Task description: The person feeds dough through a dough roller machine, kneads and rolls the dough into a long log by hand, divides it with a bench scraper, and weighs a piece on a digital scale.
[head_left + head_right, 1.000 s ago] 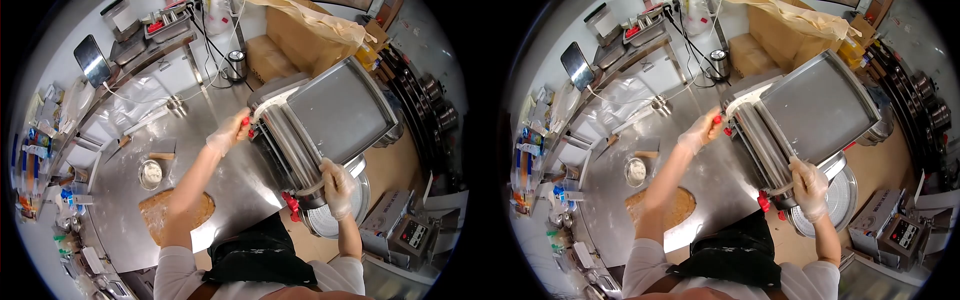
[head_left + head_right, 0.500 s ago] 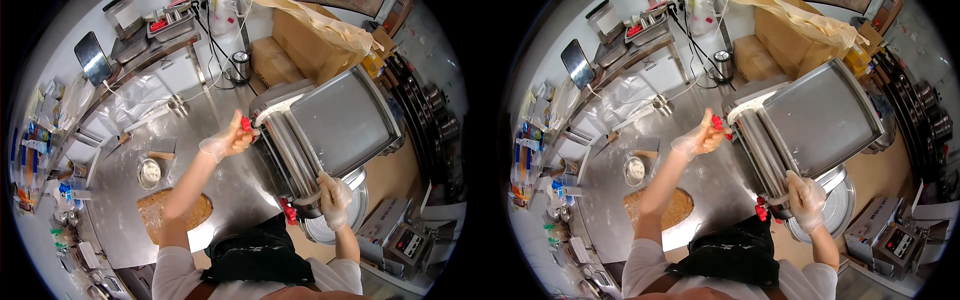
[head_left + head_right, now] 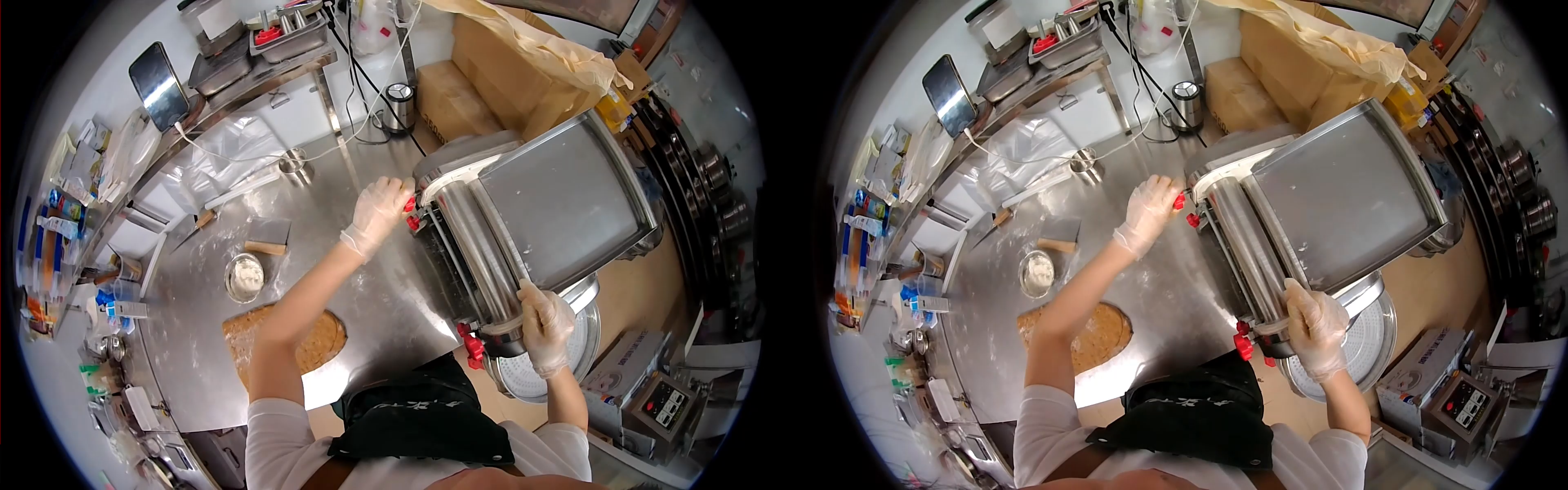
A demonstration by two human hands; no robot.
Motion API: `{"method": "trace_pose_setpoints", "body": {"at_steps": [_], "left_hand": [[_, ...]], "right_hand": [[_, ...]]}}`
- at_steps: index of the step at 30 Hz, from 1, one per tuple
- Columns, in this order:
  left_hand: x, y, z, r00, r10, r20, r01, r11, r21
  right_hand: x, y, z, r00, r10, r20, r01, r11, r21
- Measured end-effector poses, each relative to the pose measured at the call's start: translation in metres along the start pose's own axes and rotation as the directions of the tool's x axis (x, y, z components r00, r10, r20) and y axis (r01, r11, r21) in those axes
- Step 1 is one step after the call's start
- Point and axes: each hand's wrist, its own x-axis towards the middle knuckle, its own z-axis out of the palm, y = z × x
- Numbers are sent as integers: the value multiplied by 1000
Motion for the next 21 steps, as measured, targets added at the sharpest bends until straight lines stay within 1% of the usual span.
{"method": "trace_pose_setpoints", "body": {"at_steps": [3,4,5,6,7,8,11,15,16,17,18,19,20,21], "left_hand": [[-1,13,-6,981,-168,-96,148,971,-187],[-6,15,4,935,-344,-82,297,891,-342],[-8,7,5,856,-400,328,510,545,-665],[-9,-5,-2,701,-221,678,704,66,-707],[-9,-7,-4,652,34,757,725,-320,-610],[-8,-9,-7,556,287,780,746,-587,-315],[6,5,-11,515,134,847,627,-733,-265],[9,13,-7,482,-17,876,693,-605,-393],[6,9,-3,546,-45,837,675,-567,-471],[2,10,5,685,-248,685,632,-266,-728],[1,15,5,814,-364,453,517,97,-851],[1,18,4,911,-371,182,350,458,-817],[0,14,1,933,-325,156,358,773,-524],[0,6,3,976,-206,65,215,898,-384]], "right_hand": [[-1,1,1,1000,0,-1,-1,1000,-6],[-1,1,0,1000,0,1,0,1000,-8],[-1,1,0,1000,-1,2,1,1000,-11],[-1,1,0,1000,1,0,-1,1000,-8],[-1,0,0,1000,2,-2,-2,1000,-4],[0,0,0,1000,2,-3,-2,1000,0],[0,0,1,1000,-8,-7,8,1000,-18],[-1,1,0,1000,-8,6,8,1000,-16],[-1,0,0,1000,-11,5,12,1000,-21],[0,0,0,1000,-16,4,17,1000,-26],[0,0,0,1000,-22,1,22,999,-26],[0,1,1,1000,-25,-2,25,999,-27],[0,1,1,1000,-28,-6,27,999,-28],[-1,1,1,1000,-28,-8,28,999,-33]]}}
